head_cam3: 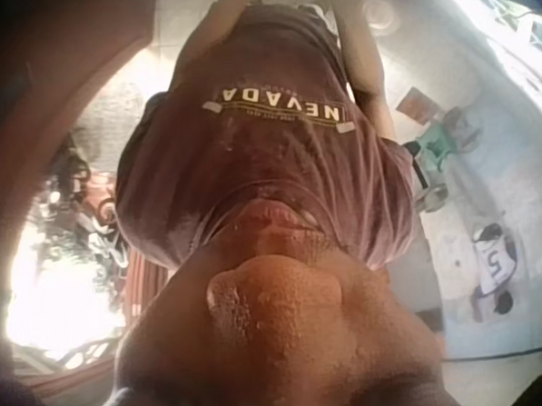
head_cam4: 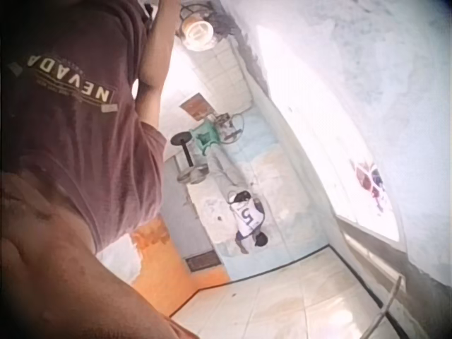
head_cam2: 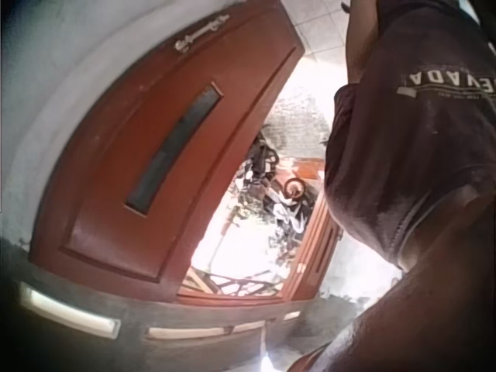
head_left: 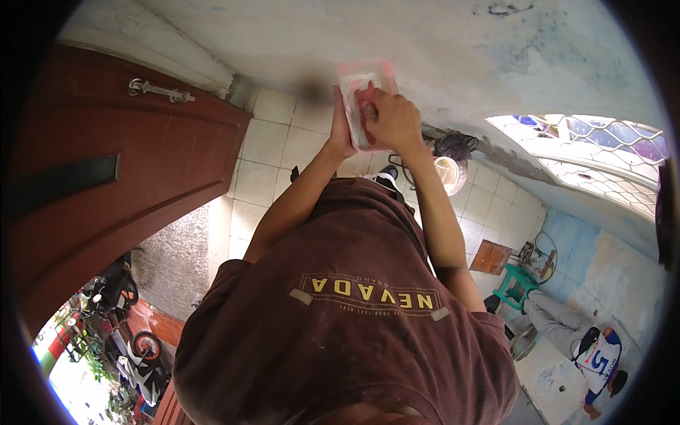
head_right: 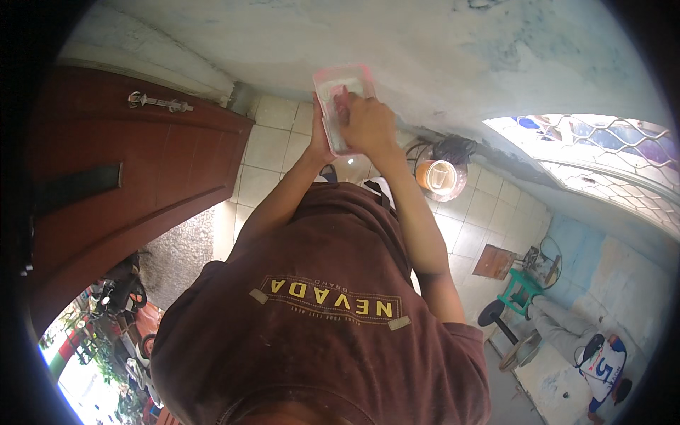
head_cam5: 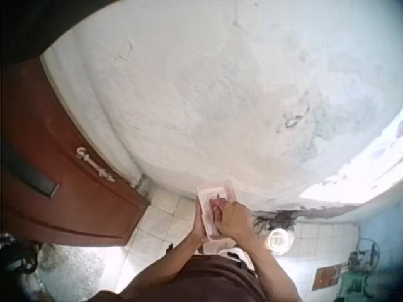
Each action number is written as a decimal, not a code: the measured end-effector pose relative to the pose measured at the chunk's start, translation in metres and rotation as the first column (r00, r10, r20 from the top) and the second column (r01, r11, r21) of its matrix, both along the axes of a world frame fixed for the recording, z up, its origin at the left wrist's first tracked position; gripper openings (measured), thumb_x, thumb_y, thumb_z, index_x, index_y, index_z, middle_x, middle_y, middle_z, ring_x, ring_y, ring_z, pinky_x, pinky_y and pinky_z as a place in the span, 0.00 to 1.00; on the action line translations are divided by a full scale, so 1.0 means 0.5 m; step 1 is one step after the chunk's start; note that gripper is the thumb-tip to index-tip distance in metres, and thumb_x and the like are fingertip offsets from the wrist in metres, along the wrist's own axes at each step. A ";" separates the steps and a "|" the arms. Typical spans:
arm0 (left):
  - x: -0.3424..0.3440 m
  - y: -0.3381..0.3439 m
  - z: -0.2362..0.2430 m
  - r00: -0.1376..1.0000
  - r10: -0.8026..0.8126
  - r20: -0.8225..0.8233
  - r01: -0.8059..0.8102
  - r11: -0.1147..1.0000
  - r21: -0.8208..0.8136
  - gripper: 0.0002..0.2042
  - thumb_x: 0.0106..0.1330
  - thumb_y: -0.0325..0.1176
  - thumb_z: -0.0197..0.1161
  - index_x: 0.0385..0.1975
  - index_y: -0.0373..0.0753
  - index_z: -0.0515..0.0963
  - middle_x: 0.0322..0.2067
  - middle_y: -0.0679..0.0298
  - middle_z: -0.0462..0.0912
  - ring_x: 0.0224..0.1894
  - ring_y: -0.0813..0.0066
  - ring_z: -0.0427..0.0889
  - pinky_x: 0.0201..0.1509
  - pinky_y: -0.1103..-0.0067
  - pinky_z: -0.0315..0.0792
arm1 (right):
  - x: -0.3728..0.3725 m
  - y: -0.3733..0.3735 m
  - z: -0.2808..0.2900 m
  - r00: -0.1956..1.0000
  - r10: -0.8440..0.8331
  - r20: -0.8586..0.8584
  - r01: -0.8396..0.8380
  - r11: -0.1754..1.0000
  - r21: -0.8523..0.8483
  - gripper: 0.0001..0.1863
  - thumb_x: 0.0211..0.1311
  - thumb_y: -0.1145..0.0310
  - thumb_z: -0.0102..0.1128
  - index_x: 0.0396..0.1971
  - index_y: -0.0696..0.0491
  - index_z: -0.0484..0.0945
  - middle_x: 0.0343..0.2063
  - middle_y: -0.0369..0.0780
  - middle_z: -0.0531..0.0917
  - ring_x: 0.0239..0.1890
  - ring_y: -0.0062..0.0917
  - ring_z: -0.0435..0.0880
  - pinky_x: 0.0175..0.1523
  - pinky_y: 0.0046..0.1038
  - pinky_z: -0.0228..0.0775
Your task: The person patches a wall by applying a white substance from a container onto the surface using a red putty knife.
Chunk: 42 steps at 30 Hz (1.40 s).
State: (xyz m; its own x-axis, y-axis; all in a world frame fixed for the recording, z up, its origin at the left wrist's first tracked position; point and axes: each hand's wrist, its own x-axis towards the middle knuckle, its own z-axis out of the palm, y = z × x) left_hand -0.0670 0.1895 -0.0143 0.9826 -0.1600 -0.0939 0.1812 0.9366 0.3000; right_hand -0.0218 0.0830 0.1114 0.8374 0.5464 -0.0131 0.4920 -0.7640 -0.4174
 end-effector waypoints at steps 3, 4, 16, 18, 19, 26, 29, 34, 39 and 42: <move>-0.007 -0.019 0.045 0.996 0.035 -0.078 -0.031 0.998 0.045 0.47 0.70 0.79 0.30 0.77 0.48 0.58 0.72 0.56 0.68 0.73 0.59 0.71 0.74 0.58 0.70 | 0.019 0.002 0.006 0.998 -0.055 0.016 0.055 0.998 -0.008 0.14 0.65 0.61 0.61 0.40 0.57 0.83 0.27 0.55 0.86 0.33 0.53 0.88 0.40 0.52 0.80; -0.007 -0.023 0.052 0.990 0.053 -0.132 -0.040 0.994 0.098 0.48 0.69 0.80 0.30 0.76 0.47 0.60 0.70 0.55 0.70 0.71 0.58 0.72 0.73 0.58 0.71 | 0.017 0.011 0.004 0.998 -0.039 0.048 0.038 0.999 0.024 0.14 0.65 0.61 0.61 0.40 0.57 0.83 0.27 0.55 0.86 0.32 0.53 0.88 0.40 0.52 0.80; -0.015 -0.021 0.034 0.985 0.069 -0.157 -0.052 0.993 0.110 0.45 0.71 0.78 0.32 0.75 0.47 0.62 0.69 0.56 0.73 0.69 0.58 0.75 0.71 0.56 0.74 | 0.009 0.029 0.001 0.998 0.021 0.056 -0.020 1.000 -0.006 0.15 0.65 0.60 0.61 0.41 0.56 0.83 0.28 0.55 0.86 0.35 0.53 0.87 0.41 0.51 0.80; -0.021 0.002 0.000 0.991 0.040 -0.129 -0.041 0.999 -0.002 0.44 0.73 0.76 0.34 0.74 0.46 0.64 0.68 0.56 0.74 0.69 0.58 0.75 0.71 0.56 0.73 | 0.005 0.026 0.010 0.994 0.098 -0.041 -0.100 0.994 -0.040 0.14 0.65 0.60 0.60 0.41 0.55 0.84 0.29 0.55 0.86 0.37 0.50 0.88 0.42 0.52 0.80; -0.022 0.013 -0.013 0.993 0.030 -0.113 -0.037 0.998 -0.058 0.43 0.73 0.75 0.35 0.74 0.46 0.64 0.67 0.57 0.74 0.69 0.58 0.76 0.71 0.56 0.73 | 0.010 0.013 0.007 0.995 0.100 -0.023 -0.101 0.995 -0.018 0.14 0.65 0.60 0.60 0.41 0.54 0.84 0.29 0.55 0.86 0.37 0.50 0.88 0.42 0.52 0.80; -0.013 -0.002 0.039 0.998 0.061 -0.015 -0.060 0.997 0.041 0.49 0.70 0.79 0.33 0.80 0.47 0.53 0.76 0.57 0.63 0.75 0.54 0.67 0.76 0.52 0.66 | 0.034 -0.010 0.033 0.996 -0.073 0.051 0.076 0.995 -0.061 0.14 0.65 0.60 0.60 0.42 0.53 0.84 0.29 0.54 0.87 0.33 0.51 0.88 0.41 0.52 0.79; -0.015 -0.009 0.045 0.992 0.093 -0.086 -0.085 0.993 0.087 0.47 0.70 0.79 0.30 0.78 0.47 0.58 0.73 0.58 0.68 0.72 0.58 0.71 0.73 0.56 0.70 | 0.001 0.013 0.008 0.998 0.016 0.066 -0.013 0.999 -0.046 0.14 0.66 0.59 0.61 0.41 0.54 0.84 0.29 0.54 0.87 0.33 0.52 0.88 0.40 0.51 0.80; -0.021 0.003 0.013 0.999 0.029 -0.019 -0.029 1.000 -0.010 0.47 0.71 0.78 0.31 0.79 0.48 0.56 0.74 0.57 0.66 0.74 0.58 0.69 0.75 0.57 0.68 | 0.008 -0.009 0.023 0.998 0.052 0.026 -0.049 0.993 -0.104 0.15 0.67 0.59 0.61 0.39 0.56 0.84 0.28 0.55 0.86 0.33 0.52 0.88 0.39 0.50 0.80; -0.021 -0.022 0.052 0.991 0.088 -0.102 -0.073 0.988 0.138 0.48 0.69 0.80 0.30 0.78 0.48 0.58 0.71 0.57 0.71 0.72 0.58 0.72 0.72 0.56 0.73 | -0.007 0.023 0.023 0.995 0.033 0.090 -0.028 0.998 -0.061 0.14 0.67 0.60 0.60 0.40 0.56 0.84 0.27 0.54 0.86 0.32 0.51 0.88 0.40 0.50 0.80; -0.030 0.005 0.015 0.998 0.059 -0.039 -0.057 0.998 0.040 0.49 0.69 0.80 0.29 0.79 0.48 0.56 0.73 0.57 0.68 0.73 0.57 0.71 0.73 0.55 0.71 | -0.013 0.007 0.003 0.988 0.100 0.115 -0.092 0.993 -0.076 0.14 0.68 0.61 0.59 0.40 0.56 0.84 0.26 0.53 0.86 0.31 0.52 0.88 0.39 0.50 0.80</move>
State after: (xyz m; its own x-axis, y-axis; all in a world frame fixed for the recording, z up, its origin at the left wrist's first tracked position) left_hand -0.0819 0.1918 -0.0068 0.9855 -0.0983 -0.1382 0.1394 0.9336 0.3302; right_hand -0.0283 0.0868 0.1131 0.7791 0.6255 0.0416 0.6071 -0.7364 -0.2987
